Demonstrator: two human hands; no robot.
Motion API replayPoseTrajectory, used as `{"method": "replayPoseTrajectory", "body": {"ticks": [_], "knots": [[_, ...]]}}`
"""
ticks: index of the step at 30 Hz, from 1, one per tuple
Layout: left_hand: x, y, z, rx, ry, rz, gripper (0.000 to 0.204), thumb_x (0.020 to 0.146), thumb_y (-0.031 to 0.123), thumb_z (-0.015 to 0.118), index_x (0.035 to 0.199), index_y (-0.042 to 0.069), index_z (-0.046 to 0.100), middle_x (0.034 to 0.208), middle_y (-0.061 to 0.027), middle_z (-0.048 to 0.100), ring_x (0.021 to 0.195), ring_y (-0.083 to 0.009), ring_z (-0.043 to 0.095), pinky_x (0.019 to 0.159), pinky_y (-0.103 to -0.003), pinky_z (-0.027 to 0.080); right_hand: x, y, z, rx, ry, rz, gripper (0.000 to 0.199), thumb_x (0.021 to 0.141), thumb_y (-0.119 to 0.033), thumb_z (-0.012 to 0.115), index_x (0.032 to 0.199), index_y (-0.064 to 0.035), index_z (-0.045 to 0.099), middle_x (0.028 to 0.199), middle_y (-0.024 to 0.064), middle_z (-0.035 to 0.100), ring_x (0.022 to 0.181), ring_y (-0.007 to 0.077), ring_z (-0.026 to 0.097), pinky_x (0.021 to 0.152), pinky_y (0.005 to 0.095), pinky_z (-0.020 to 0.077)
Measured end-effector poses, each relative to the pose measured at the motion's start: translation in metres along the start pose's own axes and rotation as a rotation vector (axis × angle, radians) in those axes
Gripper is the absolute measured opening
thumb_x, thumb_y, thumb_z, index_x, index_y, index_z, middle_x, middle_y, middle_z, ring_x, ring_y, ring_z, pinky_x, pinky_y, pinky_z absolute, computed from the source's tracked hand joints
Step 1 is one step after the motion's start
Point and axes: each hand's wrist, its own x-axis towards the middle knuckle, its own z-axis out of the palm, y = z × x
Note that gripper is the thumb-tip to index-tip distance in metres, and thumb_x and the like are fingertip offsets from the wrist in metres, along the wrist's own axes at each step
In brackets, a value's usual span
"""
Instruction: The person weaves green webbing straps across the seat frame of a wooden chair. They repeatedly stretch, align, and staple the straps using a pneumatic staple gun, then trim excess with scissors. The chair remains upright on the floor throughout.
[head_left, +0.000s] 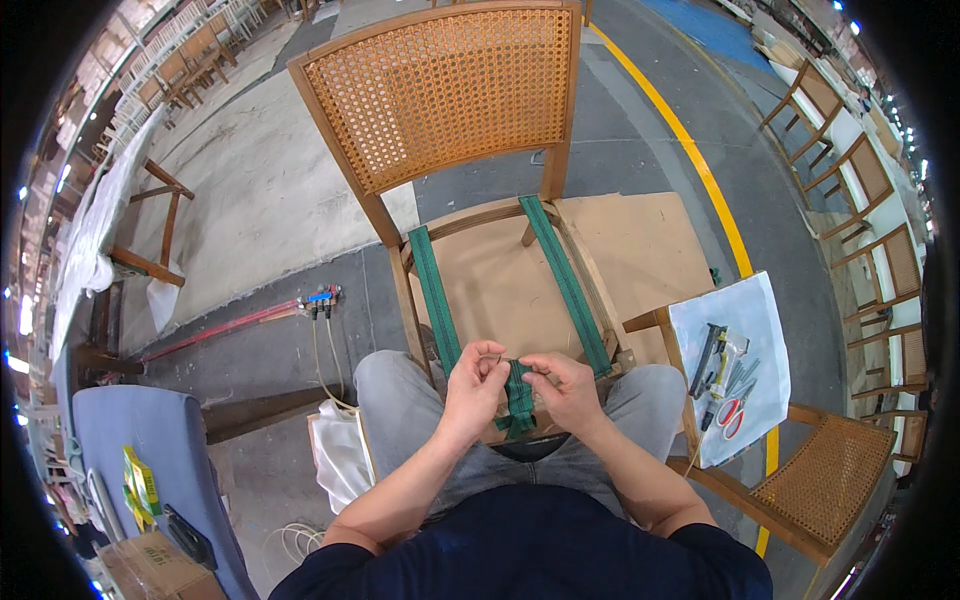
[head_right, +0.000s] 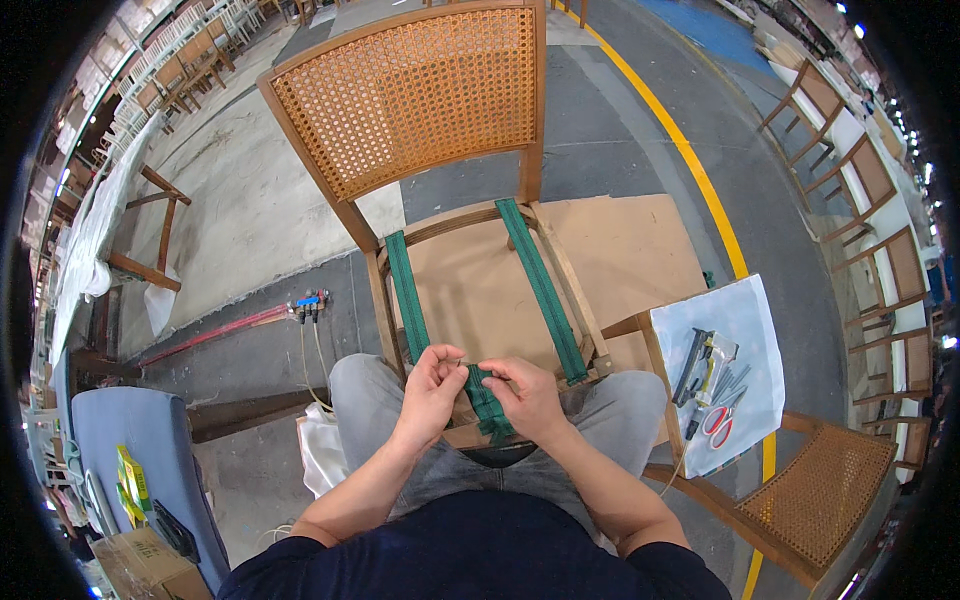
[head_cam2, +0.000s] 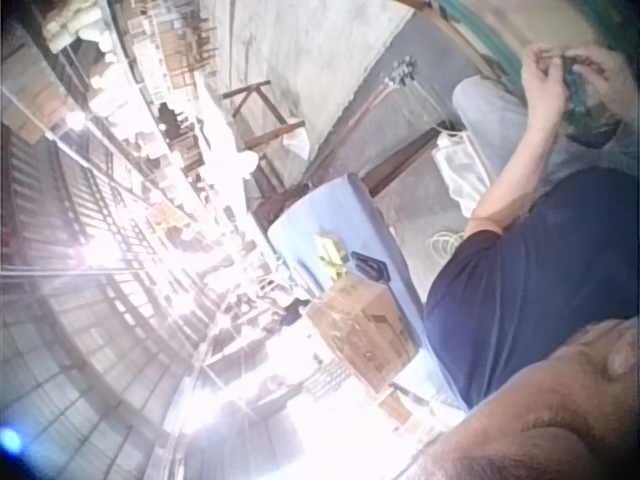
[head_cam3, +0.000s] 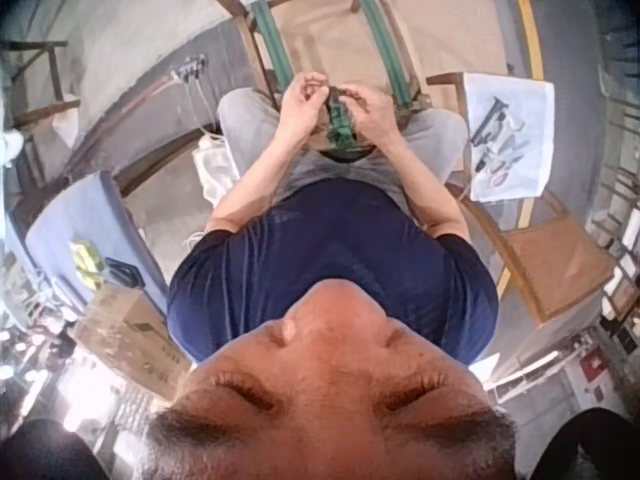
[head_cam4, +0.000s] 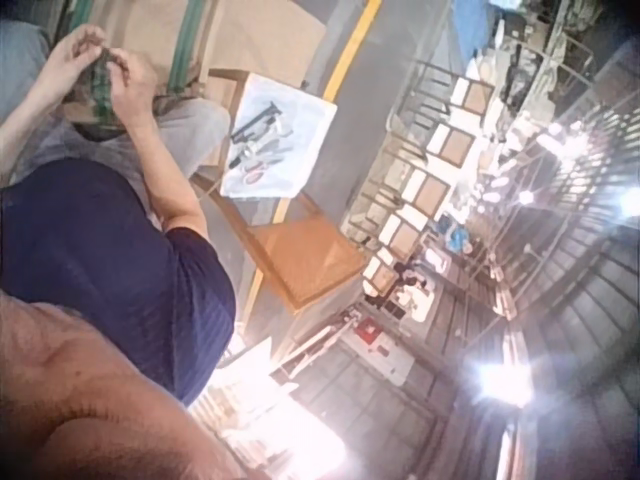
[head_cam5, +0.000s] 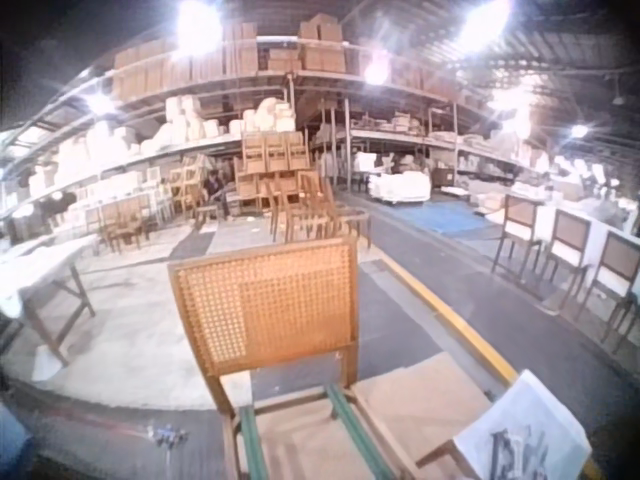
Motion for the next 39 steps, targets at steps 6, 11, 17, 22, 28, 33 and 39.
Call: {"method": "replayPoseTrajectory", "body": {"ticks": [6,11,17,22,28,33,39], "knots": [[0.007,-0.011,0.001,0.342,0.067,0.208,0.026,0.095,0.002,0.074,0.120,0.004,0.067,0.092,-0.0048,0.067,0.088,-0.0149,0.065,0.082,-0.029,0.053,0.024,0.012,-0.004,-0.010,0.010,0.002,0.021,0.092,-0.003,0.077,0.112,-0.0021,0.075,0.098,0.0114,0.076,0.089,0.0194,0.073,0.080,0.0316,0.0557],[0.037,0.001,0.003,0.644,0.108,0.384,0.014,0.092,0.006,0.077,0.107,0.004,0.074,0.100,-0.0113,0.072,0.095,-0.0257,0.072,0.084,-0.036,0.056,0.055,0.023,-0.009,-0.039,-0.025,-0.005,0.014,0.092,-0.003,0.077,0.106,-0.0017,0.075,0.098,0.0119,0.076,0.089,0.0237,0.073,0.080,0.0322,0.0560],[0.095,-0.004,-0.005,0.678,0.148,0.383,0.012,0.092,0.008,0.077,0.103,0.004,0.076,0.103,-0.0145,0.074,0.097,-0.0330,0.073,0.084,-0.040,0.057,0.117,0.041,-0.010,-0.152,-0.138,0.010,0.012,0.094,-0.009,0.075,0.105,-0.0053,0.074,0.101,0.0140,0.072,0.092,0.0292,0.070,0.081,0.0390,0.0563],[0.176,-0.015,-0.026,0.656,0.167,0.160,0.021,0.094,0.010,0.073,0.114,0.004,0.073,0.098,-0.0154,0.076,0.093,-0.0322,0.075,0.081,-0.043,0.058,0.221,0.092,0.006,-0.279,-0.288,0.058,0.012,0.094,-0.015,0.072,0.102,-0.0062,0.076,0.099,0.0174,0.072,0.094,0.0360,0.070,0.082,0.0436,0.0560],[0.251,-0.018,-0.051,0.906,0.147,0.265,0.038,0.094,0.010,0.070,0.132,0.005,0.066,0.117,-0.0167,0.073,0.120,-0.0391,0.065,0.104,-0.048,0.050,0.357,0.153,0.028,-0.452,-0.266,0.143,0.013,0.092,-0.019,0.074,0.100,-0.0103,0.078,0.100,0.0159,0.073,0.099,0.0358,0.071,0.089,0.0462,0.0562],[0.279,-0.026,-0.062,1.097,0.179,0.484,0.050,0.095,0.015,0.070,0.143,0.005,0.061,0.144,-0.0160,0.061,0.142,-0.0471,0.046,0.122,-0.057,0.033,0.389,0.156,0.061,-0.532,-0.279,0.262,0.011,0.092,-0.020,0.076,0.100,-0.0123,0.080,0.107,0.0146,0.072,0.107,0.0353,0.069,0.093,0.0474,0.0550],[0.303,-0.036,-0.057,1.346,0.132,0.474,0.064,0.100,0.031,0.066,0.158,0.010,0.048,0.168,-0.0064,0.042,0.157,-0.0461,0.027,0.127,-0.067,0.019,0.390,0.157,0.064,-0.510,-0.226,0.196,0.013,0.090,-0.022,0.078,0.094,-0.0105,0.080,0.101,0.0142,0.073,0.101,0.0345,0.070,0.090,0.0474,0.0553]]}}
